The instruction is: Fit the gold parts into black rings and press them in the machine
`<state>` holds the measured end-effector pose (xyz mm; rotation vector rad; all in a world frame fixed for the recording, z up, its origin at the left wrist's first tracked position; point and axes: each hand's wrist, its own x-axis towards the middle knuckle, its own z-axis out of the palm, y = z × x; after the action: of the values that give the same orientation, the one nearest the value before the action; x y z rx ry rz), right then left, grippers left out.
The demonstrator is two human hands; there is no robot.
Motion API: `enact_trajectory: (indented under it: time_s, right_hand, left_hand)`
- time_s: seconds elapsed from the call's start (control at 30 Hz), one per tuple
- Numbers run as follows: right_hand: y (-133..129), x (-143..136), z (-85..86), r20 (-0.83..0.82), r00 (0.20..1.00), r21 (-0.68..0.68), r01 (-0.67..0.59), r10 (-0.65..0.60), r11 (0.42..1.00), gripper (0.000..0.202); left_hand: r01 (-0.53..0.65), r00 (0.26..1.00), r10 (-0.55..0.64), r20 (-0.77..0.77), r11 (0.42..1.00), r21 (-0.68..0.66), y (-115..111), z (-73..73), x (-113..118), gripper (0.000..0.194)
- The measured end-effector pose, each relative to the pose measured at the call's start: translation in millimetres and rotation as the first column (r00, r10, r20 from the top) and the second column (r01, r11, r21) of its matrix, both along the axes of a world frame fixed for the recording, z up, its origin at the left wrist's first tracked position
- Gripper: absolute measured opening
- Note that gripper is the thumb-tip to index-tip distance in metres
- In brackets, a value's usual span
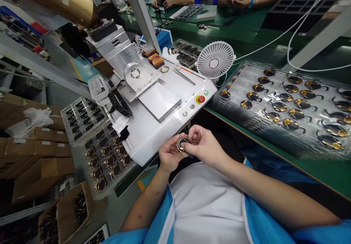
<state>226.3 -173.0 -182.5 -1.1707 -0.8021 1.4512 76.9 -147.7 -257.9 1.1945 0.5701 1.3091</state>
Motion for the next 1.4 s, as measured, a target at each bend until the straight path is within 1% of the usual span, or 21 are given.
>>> enact_trajectory:
  time_s: [0.13, 0.27, 0.43, 0.5, 0.53, 0.63, 0.7, 0.77, 0.9, 1.03, 1.13, 1.2, 1.23, 1.33, 1.37, 1.4]
  right_hand:
    - [-0.1, -0.5, -3.8, 0.025, 1.000, 0.000, -0.011, 0.011, 1.000, 0.035]
    - [-0.5, -2.2, -9.0, 0.020, 1.000, 0.009, -0.015, 0.015, 1.000, 0.036]
    - [2.6, -1.8, -9.0, -0.085, 0.996, -0.011, -0.025, 0.024, 1.000, 0.043]
    - [5.2, 2.6, -6.8, -0.121, 0.991, -0.040, -0.063, 0.057, 0.997, 0.049]
    - [6.5, 5.7, -5.8, -0.116, 0.990, -0.060, -0.092, 0.084, 0.994, 0.051]
    - [9.5, 14.9, -5.4, -0.030, 0.979, -0.130, -0.206, 0.204, 0.970, 0.052]
    - [10.1, 18.3, -7.6, -0.017, 0.969, -0.144, -0.248, 0.248, 0.958, 0.053]
    - [10.0, 18.5, -11.2, -0.078, 0.967, -0.131, -0.251, 0.242, 0.959, 0.057]
    - [10.0, 16.2, -16.9, -0.206, 0.958, -0.110, -0.224, 0.198, 0.968, 0.061]
    - [11.2, 14.5, -16.2, -0.264, 0.942, -0.086, -0.235, 0.206, 0.968, 0.062]
    - [12.6, 8.2, -15.2, -0.274, 0.943, -0.070, -0.216, 0.189, 0.974, 0.061]
    - [16.9, 2.4, -16.1, -0.250, 0.955, -0.080, -0.185, 0.160, 0.979, 0.060]
    - [21.3, 0.1, -16.8, -0.222, 0.961, -0.091, -0.189, 0.165, 0.978, 0.059]
    - [46.7, 0.6, -17.4, -0.094, 0.972, -0.123, -0.225, 0.215, 0.967, 0.058]
    - [58.9, 3.5, -16.5, -0.052, 0.980, -0.127, -0.198, 0.193, 0.972, 0.059]
    - [72.5, 7.5, -14.8, -0.014, 0.991, -0.125, -0.134, 0.134, 0.983, 0.059]
  left_hand:
    - [-0.025, 1.000, 0.025, -0.013, 1.000, 0.010, 0.2, -1.2, -0.1, 0.054]
    - [-0.074, 0.995, 0.072, -0.064, 0.997, -0.016, -0.2, -2.8, -0.1, 0.055]
    - [-0.129, 0.989, 0.127, -0.070, 0.991, -0.024, -0.7, -3.4, 2.0, 0.056]
    - [-0.132, 0.989, 0.131, -0.062, 0.991, -0.009, -0.7, -2.4, 2.7, 0.055]
    - [-0.131, 0.990, 0.131, -0.057, 0.991, 0.003, -0.6, -1.8, 2.8, 0.054]
    - [-0.110, 0.992, 0.113, -0.050, 0.992, 0.066, -0.4, 0.0, 2.3, 0.053]
    - [-0.095, 0.993, 0.102, -0.065, 0.989, 0.110, -0.6, 0.4, 1.7, 0.053]
    - [-0.105, 0.988, 0.120, -0.099, 0.984, 0.144, -1.1, 0.3, 1.5, 0.054]
    - [-0.153, 0.962, 0.193, -0.192, 0.967, 0.203, -2.2, 1.0, 2.6, 0.055]
    - [-0.178, 0.956, 0.229, -0.186, 0.950, 0.255, -3.2, 2.2, 3.4, 0.057]
    - [-0.240, 0.944, 0.279, -0.174, 0.947, 0.215, -3.2, 2.2, 3.0, 0.052]
    - [-0.302, 0.930, 0.323, -0.174, 0.943, 0.137, -1.4, 2.8, 2.8, 0.048]
    - [-0.333, 0.924, 0.345, -0.167, 0.938, 0.096, 0.0, 3.5, 2.7, 0.047]
    - [-0.393, 0.913, 0.391, -0.115, 0.920, 0.006, 5.4, 8.1, 1.8, 0.047]
    - [-0.384, 0.920, 0.381, -0.093, 0.923, -0.016, 6.7, 10.3, 1.2, 0.046]
    - [-0.355, 0.933, 0.352, -0.072, 0.934, -0.039, 7.5, 12.7, 0.4, 0.044]
